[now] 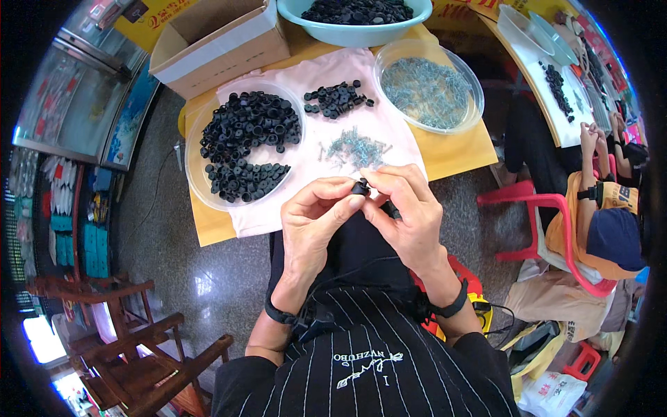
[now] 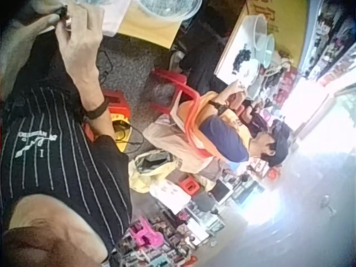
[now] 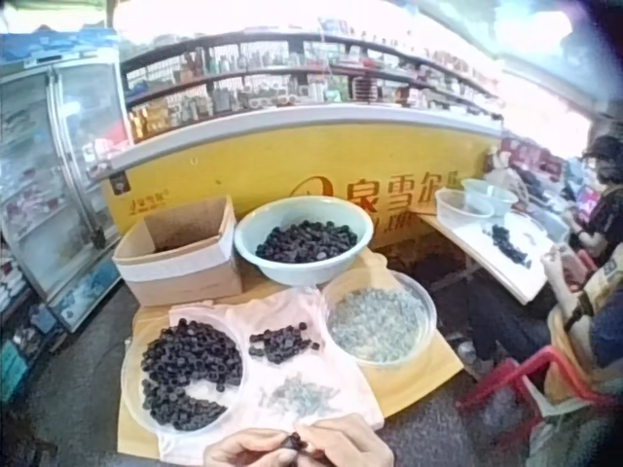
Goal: Manually assembling small black plastic components and metal clips.
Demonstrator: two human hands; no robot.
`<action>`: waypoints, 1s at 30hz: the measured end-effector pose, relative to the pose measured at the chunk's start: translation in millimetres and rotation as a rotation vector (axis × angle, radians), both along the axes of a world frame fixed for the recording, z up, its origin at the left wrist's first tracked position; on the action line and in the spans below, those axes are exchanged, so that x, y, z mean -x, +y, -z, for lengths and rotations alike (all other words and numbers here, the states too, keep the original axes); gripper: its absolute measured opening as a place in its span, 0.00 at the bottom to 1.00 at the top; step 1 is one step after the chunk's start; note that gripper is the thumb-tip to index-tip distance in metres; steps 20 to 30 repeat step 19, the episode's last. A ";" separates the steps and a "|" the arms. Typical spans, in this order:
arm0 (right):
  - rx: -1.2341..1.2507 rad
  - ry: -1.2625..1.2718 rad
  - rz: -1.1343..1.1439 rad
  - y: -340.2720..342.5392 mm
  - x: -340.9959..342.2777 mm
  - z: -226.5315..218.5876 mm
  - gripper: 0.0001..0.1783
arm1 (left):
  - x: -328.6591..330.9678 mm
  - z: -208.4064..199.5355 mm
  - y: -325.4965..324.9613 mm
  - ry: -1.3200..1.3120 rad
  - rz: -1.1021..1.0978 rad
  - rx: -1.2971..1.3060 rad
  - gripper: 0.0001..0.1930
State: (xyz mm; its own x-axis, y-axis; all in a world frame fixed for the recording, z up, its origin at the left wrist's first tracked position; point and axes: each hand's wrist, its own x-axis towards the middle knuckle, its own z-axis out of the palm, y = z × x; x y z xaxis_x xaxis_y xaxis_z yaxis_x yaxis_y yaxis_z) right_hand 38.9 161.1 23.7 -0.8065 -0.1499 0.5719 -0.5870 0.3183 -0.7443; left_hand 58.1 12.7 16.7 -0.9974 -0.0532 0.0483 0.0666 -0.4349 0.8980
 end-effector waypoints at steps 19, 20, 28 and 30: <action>-0.180 -0.051 -0.008 3.6 14.5 7.7 0.18 | 10.0 6.2 0.8 -0.137 0.056 0.031 0.09; -0.180 -0.051 -0.008 3.6 14.5 7.7 0.18 | 10.0 6.2 0.8 -0.137 0.056 0.031 0.09; -0.180 -0.051 -0.008 3.6 14.5 7.7 0.18 | 10.0 6.2 0.8 -0.137 0.056 0.031 0.09; -0.180 -0.051 -0.008 3.6 14.5 7.7 0.18 | 10.0 6.2 0.8 -0.137 0.056 0.031 0.09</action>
